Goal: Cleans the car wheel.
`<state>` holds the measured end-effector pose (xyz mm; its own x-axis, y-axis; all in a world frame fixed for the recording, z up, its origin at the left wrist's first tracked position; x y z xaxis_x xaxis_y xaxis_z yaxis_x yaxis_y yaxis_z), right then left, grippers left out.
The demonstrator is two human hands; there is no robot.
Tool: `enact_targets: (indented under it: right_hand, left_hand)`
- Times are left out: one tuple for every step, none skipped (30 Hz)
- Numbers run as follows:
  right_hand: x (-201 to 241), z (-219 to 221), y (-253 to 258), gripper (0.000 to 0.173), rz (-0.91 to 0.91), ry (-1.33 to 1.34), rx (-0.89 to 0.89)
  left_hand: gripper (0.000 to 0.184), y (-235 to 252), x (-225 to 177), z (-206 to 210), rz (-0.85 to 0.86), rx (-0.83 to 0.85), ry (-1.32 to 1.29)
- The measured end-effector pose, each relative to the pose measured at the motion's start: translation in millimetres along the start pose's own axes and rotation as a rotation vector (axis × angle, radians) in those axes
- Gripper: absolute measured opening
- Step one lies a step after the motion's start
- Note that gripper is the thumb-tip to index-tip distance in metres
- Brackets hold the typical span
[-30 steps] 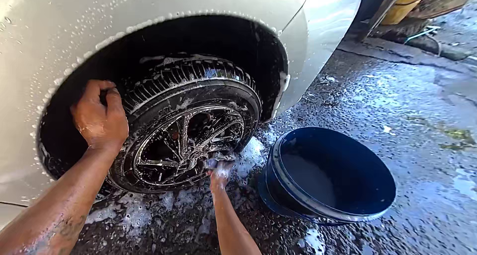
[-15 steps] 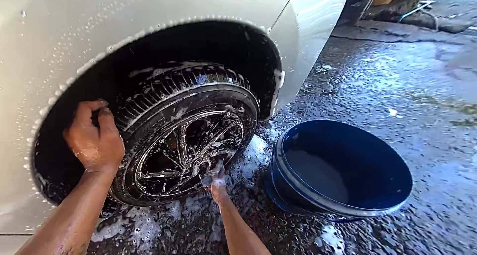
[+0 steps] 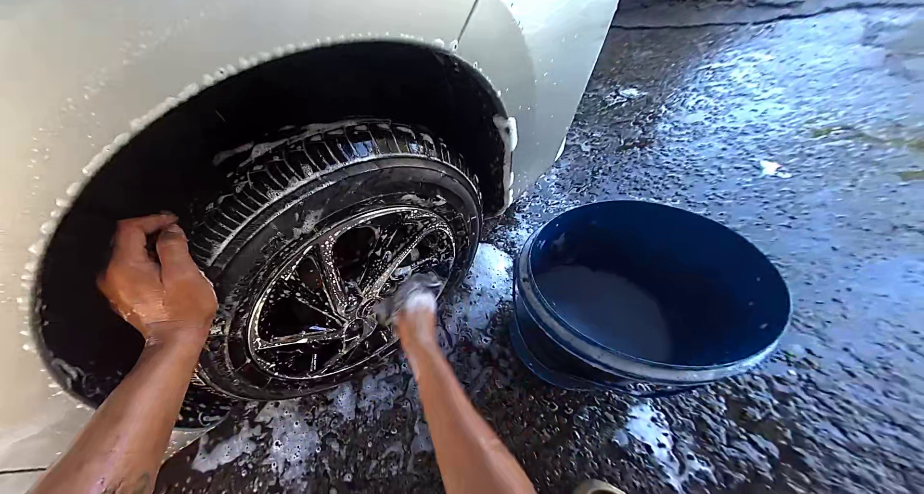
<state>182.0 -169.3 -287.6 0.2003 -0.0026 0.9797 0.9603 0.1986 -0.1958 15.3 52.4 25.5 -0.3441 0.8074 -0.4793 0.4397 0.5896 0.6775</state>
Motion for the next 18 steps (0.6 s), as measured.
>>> enact_targets:
  right_hand:
    - [2, 11, -19, 0.037, -0.145, -0.187, -0.007]
    - [-2, 19, -34, 0.044, -0.227, -0.368, -0.013]
    - [-13, 23, -39, 0.046, -0.228, -0.539, 0.007]
    - [-29, 21, -35, 0.045, -0.178, -0.654, 0.066]
    - [-48, 14, -27, 0.043, -0.122, -0.748, 0.139]
    - [-69, 4, -16, 0.042, -0.074, -0.853, 0.21]
    - [-87, -7, -3, 0.042, -0.055, -0.978, 0.273]
    - [-100, -20, 8, 0.041, -0.063, -1.105, 0.308]
    - [-106, -32, 19, 0.039, -0.109, -1.219, 0.311]
    - [-105, -41, 31, 0.039, -0.173, -1.31, 0.281]
    - [-103, -45, 42, 0.041, -0.237, -1.346, 0.225]
    - [-107, -44, 47, 0.047, -0.253, -1.339, 0.168]
    - [-115, -39, 44, 0.049, -0.221, -1.3, 0.13]
    - [-122, -28, 34, 0.046, -0.186, -1.209, 0.092]
    - [-127, -13, 21, 0.044, -0.132, -1.101, 0.086]
    - [-130, 6, 8, 0.044, -0.06, -1.007, 0.131]
    - [-134, 24, -5, 0.045, 0.006, -0.963, 0.216]
    - [-141, 37, -20, 0.043, 0.064, -0.971, 0.328]
  left_hand:
    - [0.039, 0, 3, 1, 0.001, 0.004, -0.009]
    - [0.039, 1, 5, 2, 0.011, 0.0, -0.027]
    - [0.04, 1, 6, 3, 0.019, -0.009, -0.038]
    - [0.04, 1, 6, 2, 0.023, -0.02, -0.043]
    - [0.039, 1, 4, 0, 0.024, -0.026, -0.043]
    - [0.039, 1, 3, 0, 0.021, -0.025, -0.041]
    - [0.039, 0, 2, -1, 0.021, -0.024, -0.038]
    - [0.039, -1, 1, -1, 0.024, -0.021, -0.032]
    - [0.038, -2, -1, -1, 0.028, -0.015, -0.029]
    - [0.037, -1, -3, -1, 0.028, -0.011, -0.026]
    - [0.037, 1, -4, -1, 0.027, -0.008, -0.016]
    - [0.037, 1, -4, -2, 0.029, -0.011, -0.001]
    - [0.036, 0, -3, -3, 0.032, -0.013, 0.007]
    - [0.036, -1, -3, -3, 0.033, -0.014, 0.011]
    - [0.037, 0, -3, -2, 0.03, -0.011, 0.008]
    - [0.038, 1, -4, 0, 0.023, -0.007, 0.001]
    - [0.038, 2, -5, 0, 0.012, -0.003, 0.002]
    - [0.039, 1, -3, -1, -0.002, 0.003, 0.009]
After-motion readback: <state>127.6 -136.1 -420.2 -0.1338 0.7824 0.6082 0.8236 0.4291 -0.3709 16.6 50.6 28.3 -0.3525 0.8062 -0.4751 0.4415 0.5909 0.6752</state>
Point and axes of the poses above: each hand's wrist, its own y-axis towards the middle knuckle, its own z-axis out of the palm, x = y × z, the point moved 9 cm from there along y, towards the middle knuckle, and after that the axes turned 10 degrees about -y, right-handed, at the moved point
